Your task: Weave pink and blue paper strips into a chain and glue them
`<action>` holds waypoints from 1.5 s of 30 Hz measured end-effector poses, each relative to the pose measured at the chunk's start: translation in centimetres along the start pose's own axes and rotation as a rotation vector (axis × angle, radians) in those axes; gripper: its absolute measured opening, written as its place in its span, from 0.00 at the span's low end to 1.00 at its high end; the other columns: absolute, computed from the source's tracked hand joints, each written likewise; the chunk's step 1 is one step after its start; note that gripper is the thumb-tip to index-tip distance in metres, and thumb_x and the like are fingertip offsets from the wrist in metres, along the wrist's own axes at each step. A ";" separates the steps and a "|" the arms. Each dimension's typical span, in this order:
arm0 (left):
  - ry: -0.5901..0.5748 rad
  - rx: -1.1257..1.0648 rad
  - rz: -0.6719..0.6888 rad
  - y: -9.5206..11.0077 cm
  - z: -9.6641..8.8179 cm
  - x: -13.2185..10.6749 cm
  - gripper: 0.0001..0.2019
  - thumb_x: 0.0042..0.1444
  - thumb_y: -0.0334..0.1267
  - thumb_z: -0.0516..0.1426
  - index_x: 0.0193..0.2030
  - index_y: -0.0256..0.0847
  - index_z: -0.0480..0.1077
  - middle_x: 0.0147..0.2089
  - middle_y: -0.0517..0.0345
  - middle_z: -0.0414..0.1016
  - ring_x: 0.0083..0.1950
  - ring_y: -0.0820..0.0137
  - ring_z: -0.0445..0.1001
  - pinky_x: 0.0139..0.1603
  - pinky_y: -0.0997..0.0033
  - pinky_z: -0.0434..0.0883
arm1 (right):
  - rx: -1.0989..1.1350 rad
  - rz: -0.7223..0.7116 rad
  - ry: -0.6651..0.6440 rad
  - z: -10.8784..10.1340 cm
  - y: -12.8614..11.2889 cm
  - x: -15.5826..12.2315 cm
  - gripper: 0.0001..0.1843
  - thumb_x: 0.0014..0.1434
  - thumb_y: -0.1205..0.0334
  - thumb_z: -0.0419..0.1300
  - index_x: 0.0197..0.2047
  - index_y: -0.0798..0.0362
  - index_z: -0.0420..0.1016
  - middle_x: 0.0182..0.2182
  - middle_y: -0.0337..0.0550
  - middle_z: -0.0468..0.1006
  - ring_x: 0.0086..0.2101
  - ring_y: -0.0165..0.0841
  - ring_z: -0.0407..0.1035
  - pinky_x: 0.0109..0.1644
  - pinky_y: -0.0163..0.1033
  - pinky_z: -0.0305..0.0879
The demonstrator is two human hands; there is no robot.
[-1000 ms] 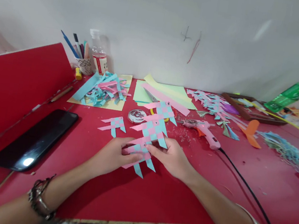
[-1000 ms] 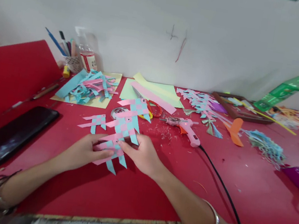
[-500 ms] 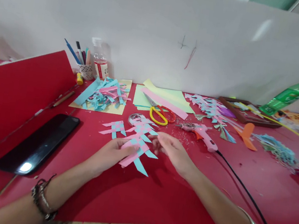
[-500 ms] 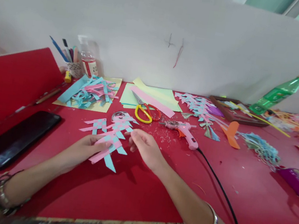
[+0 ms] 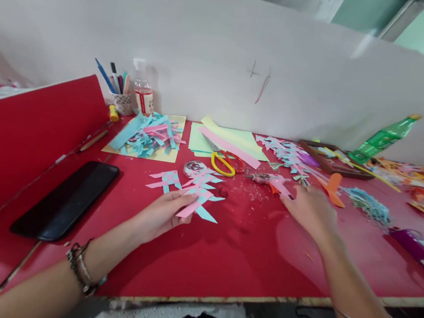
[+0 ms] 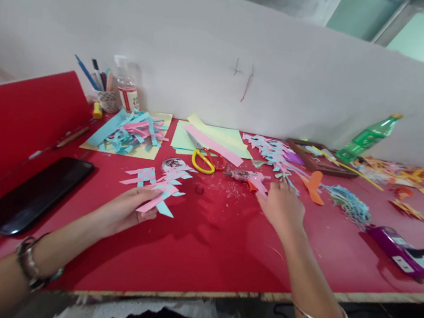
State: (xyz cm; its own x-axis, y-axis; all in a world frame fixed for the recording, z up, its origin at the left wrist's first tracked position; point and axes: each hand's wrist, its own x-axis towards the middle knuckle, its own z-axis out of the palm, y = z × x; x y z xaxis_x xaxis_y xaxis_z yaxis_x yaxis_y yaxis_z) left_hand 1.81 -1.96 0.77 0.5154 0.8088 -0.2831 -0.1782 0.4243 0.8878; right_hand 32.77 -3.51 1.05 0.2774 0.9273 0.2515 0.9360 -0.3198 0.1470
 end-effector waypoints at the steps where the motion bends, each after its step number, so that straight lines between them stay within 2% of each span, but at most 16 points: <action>1: -0.018 -0.013 0.005 0.0 0.0 0.0 0.09 0.46 0.41 0.57 0.23 0.38 0.65 0.19 0.66 0.58 0.18 0.82 0.54 0.19 0.79 0.57 | 0.012 -0.004 -0.059 0.8 0.6 0.1 0.20 0.52 0.52 0.51 0.39 0.61 0.69 0.37 0.60 0.71 0.39 0.45 0.65 0.38 0.43 0.59; 4: -0.069 -0.048 0.002 0.0 -0.2 0.0 0.10 0.47 0.40 0.57 0.22 0.37 0.62 0.16 0.69 0.55 0.15 0.84 0.50 0.16 0.80 0.52 | 0.084 -0.013 -0.163 2.5 1.2 0.6 0.18 0.52 0.53 0.51 0.37 0.60 0.70 0.36 0.58 0.72 0.38 0.43 0.67 0.37 0.42 0.60; 7: -0.075 -0.082 -0.016 -0.1 -0.5 0.0 0.10 0.48 0.38 0.57 0.23 0.36 0.62 0.15 0.70 0.53 0.13 0.87 0.46 0.13 0.82 0.46 | 0.119 0.004 -0.152 3.0 0.9 1.2 0.16 0.54 0.57 0.49 0.40 0.59 0.68 0.38 0.56 0.72 0.38 0.42 0.67 0.37 0.40 0.59; 13: -0.073 -0.202 -0.040 0.1 -0.6 0.1 0.08 0.52 0.35 0.54 0.25 0.35 0.63 0.15 0.70 0.55 0.13 0.87 0.51 0.14 0.85 0.51 | 0.186 0.096 -0.088 2.0 0.1 1.2 0.18 0.56 0.62 0.45 0.46 0.62 0.62 0.39 0.59 0.71 0.38 0.42 0.68 0.36 0.40 0.59; 16: -0.048 -0.212 -0.090 0.3 -0.3 -0.1 0.06 0.50 0.33 0.56 0.25 0.35 0.64 0.16 0.68 0.58 0.16 0.85 0.56 0.15 0.86 0.55 | 0.329 0.186 0.051 0.5 -0.2 -0.7 0.20 0.56 0.59 0.44 0.50 0.60 0.59 0.42 0.59 0.70 0.40 0.43 0.66 0.37 0.41 0.59; 19: 0.000 -0.121 -0.145 0.4 -0.1 -0.3 0.04 0.48 0.34 0.58 0.28 0.35 0.68 0.19 0.66 0.61 0.19 0.85 0.60 0.18 0.86 0.60 | 0.493 0.238 0.149 -1.4 -1.2 -3.8 0.21 0.53 0.53 0.48 0.47 0.56 0.61 0.37 0.54 0.71 0.37 0.43 0.66 0.34 0.41 0.59; 21: 0.056 -0.065 -0.152 0.3 -0.1 -0.3 0.07 0.46 0.36 0.59 0.31 0.36 0.69 0.22 0.66 0.64 0.21 0.84 0.62 0.21 0.85 0.63 | 0.613 0.271 0.208 -2.4 -2.4 -6.3 0.19 0.50 0.50 0.49 0.41 0.53 0.64 0.31 0.48 0.71 0.31 0.39 0.66 0.31 0.40 0.59; 23: 0.102 -0.027 -0.150 0.1 -0.2 -0.2 0.11 0.43 0.39 0.61 0.33 0.37 0.70 0.24 0.66 0.65 0.22 0.84 0.63 0.22 0.86 0.64 | 0.689 0.345 0.238 -3.0 -4.0 -8.5 0.19 0.47 0.47 0.52 0.36 0.53 0.64 0.25 0.43 0.69 0.26 0.35 0.64 0.28 0.38 0.58; 26: 0.119 -0.027 -0.148 0.0 -0.3 0.0 0.13 0.39 0.41 0.62 0.31 0.37 0.70 0.21 0.68 0.61 0.19 0.86 0.59 0.18 0.88 0.61 | 0.747 0.366 0.298 -2.8 -6.3 -10.9 0.21 0.43 0.45 0.55 0.33 0.54 0.64 0.22 0.39 0.66 0.22 0.31 0.61 0.26 0.36 0.57; 29: 0.107 -0.086 -0.132 -0.1 -0.3 0.2 0.12 0.37 0.40 0.64 0.25 0.35 0.68 0.17 0.70 0.57 0.15 0.88 0.53 0.13 0.89 0.55 | 0.766 0.363 0.324 -1.9 -7.7 -12.0 0.22 0.42 0.44 0.57 0.33 0.55 0.64 0.21 0.38 0.65 0.22 0.31 0.61 0.27 0.36 0.58; 31: 0.074 -0.097 -0.131 -0.2 -0.4 0.3 0.12 0.37 0.40 0.64 0.24 0.35 0.67 0.16 0.70 0.58 0.15 0.88 0.53 0.12 0.90 0.54 | 0.763 0.354 0.312 -1.3 -8.1 -12.1 0.24 0.41 0.44 0.57 0.34 0.55 0.65 0.22 0.39 0.66 0.23 0.32 0.62 0.27 0.37 0.58; 35: 0.005 -0.044 -0.168 -0.5 -0.6 0.5 0.11 0.40 0.38 0.63 0.29 0.35 0.68 0.18 0.68 0.62 0.16 0.86 0.59 0.14 0.89 0.60 | 0.742 0.290 0.285 -0.8 -8.2 -11.8 0.27 0.41 0.43 0.57 0.38 0.56 0.65 0.25 0.42 0.68 0.24 0.33 0.63 0.28 0.38 0.59; 38: 0.008 -0.025 -0.196 -0.6 -0.6 0.5 0.11 0.41 0.37 0.62 0.30 0.35 0.67 0.20 0.67 0.64 0.17 0.85 0.62 0.16 0.87 0.65 | 0.719 0.243 0.323 -0.8 -8.3 -11.5 0.26 0.43 0.44 0.56 0.38 0.56 0.64 0.26 0.43 0.69 0.24 0.33 0.64 0.27 0.37 0.59; 45: 0.040 -0.151 -0.135 -0.6 -0.6 0.5 0.06 0.43 0.33 0.62 0.28 0.36 0.68 0.18 0.67 0.65 0.17 0.84 0.64 0.17 0.87 0.68 | 0.649 0.178 0.429 -1.2 -9.0 -11.3 0.17 0.41 0.49 0.60 0.27 0.53 0.63 0.16 0.37 0.67 0.16 0.29 0.62 0.21 0.32 0.57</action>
State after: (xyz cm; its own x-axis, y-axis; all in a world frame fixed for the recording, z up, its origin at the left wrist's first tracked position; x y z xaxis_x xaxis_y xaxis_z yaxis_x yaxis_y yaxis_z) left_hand 1.69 -1.54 -0.10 0.5102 0.7544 -0.4130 -0.2347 0.5841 0.7770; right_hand 20.92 -11.37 -2.00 0.4504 0.6749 0.5845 0.8615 -0.1568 -0.4829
